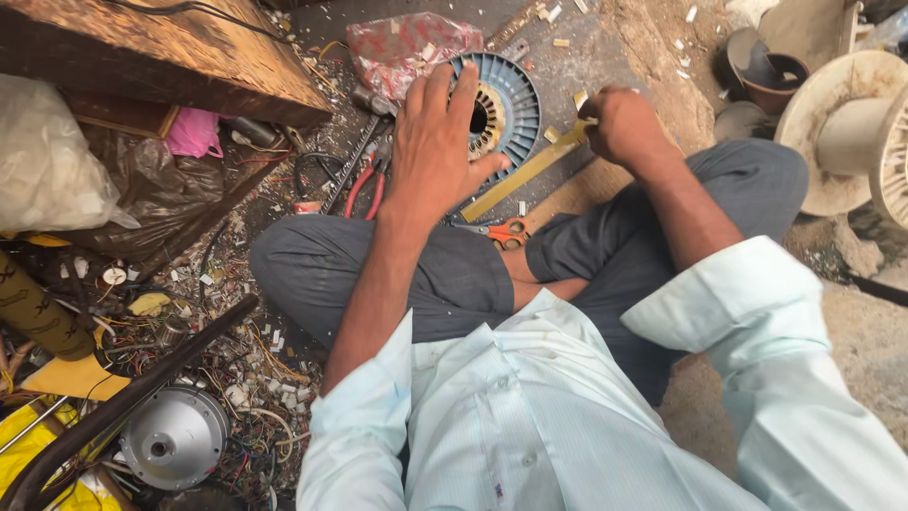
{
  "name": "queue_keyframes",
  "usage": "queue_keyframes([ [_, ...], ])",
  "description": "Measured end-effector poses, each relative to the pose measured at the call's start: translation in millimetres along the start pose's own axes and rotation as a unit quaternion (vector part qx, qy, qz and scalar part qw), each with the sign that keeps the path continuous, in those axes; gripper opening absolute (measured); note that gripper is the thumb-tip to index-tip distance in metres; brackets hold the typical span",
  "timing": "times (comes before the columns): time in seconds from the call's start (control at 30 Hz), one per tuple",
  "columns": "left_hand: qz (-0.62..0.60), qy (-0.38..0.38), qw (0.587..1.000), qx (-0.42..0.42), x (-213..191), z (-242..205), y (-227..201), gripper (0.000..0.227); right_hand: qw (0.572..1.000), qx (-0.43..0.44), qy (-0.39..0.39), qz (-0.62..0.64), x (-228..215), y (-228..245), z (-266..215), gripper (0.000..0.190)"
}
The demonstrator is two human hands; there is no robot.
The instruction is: The person sits on the floor and repairs a motor stator by hand. They insert small copper wire pieces into the stator slots, fold them, and use scissors to trim the excess wire. The person repeats this process for multiple slots on the stator.
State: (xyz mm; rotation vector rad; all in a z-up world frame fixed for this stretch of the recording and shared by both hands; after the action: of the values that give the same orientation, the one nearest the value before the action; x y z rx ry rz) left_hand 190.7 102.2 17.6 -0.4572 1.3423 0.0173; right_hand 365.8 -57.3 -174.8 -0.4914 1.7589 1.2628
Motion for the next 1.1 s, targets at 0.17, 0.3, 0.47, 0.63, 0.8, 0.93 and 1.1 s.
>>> queue_keyframes([
  [0.17, -0.119, -0.094, 0.988, -0.028, -29.9, -64.8, 6.0, 0.067, 0.998, 0.009, 0.057, -0.009, 42.4, -27.3, 2.1, 0.024],
  [0.3, -0.165, -0.116, 0.977, -0.072, -30.0, -113.6, 16.5, 0.048, 0.999, 0.005, 0.040, -0.027, 52.2, -39.5, 4.8, 0.010],
  [0.47, -0.220, -0.134, 0.961, -0.096, -27.4, -154.1, 14.7, 0.034, 0.998, 0.023, 0.061, 0.018, 42.4, -37.3, -4.9, 0.017],
  [0.63, -0.356, -0.098, 0.913, -0.171, 8.8, -163.7, 17.6, 0.021, 0.947, 0.128, 0.035, 0.291, -3.8, 10.0, -37.2, 0.012],
  [0.8, -0.718, 0.022, 0.644, -0.263, 90.7, -155.0, -16.9, 0.023, 0.778, 0.100, 0.080, 0.615, -10.4, 132.8, -97.1, 0.010],
  [0.93, -0.811, 0.107, 0.509, -0.268, 104.6, -152.8, -33.7, 0.026, 0.729, 0.020, 0.043, 0.683, -10.4, 186.3, -99.3, 0.007],
  [1.1, -0.752, -0.044, 0.596, -0.279, 95.2, -164.3, -7.0, 0.030, 0.741, 0.070, -0.008, 0.668, 2.3, 189.3, -98.7, 0.017],
])
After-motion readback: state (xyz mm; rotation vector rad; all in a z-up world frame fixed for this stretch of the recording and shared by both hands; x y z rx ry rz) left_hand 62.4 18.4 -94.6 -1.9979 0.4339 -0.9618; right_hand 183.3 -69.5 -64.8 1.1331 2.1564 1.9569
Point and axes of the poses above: each hand's wrist, its own z-axis towards the middle knuckle, its own x-axis out of the palm, y = z × x, the point moved 9 cm from there along z, towards the middle knuckle, and after that the axes turned 8 degrees about z, right-handed, at the moved point
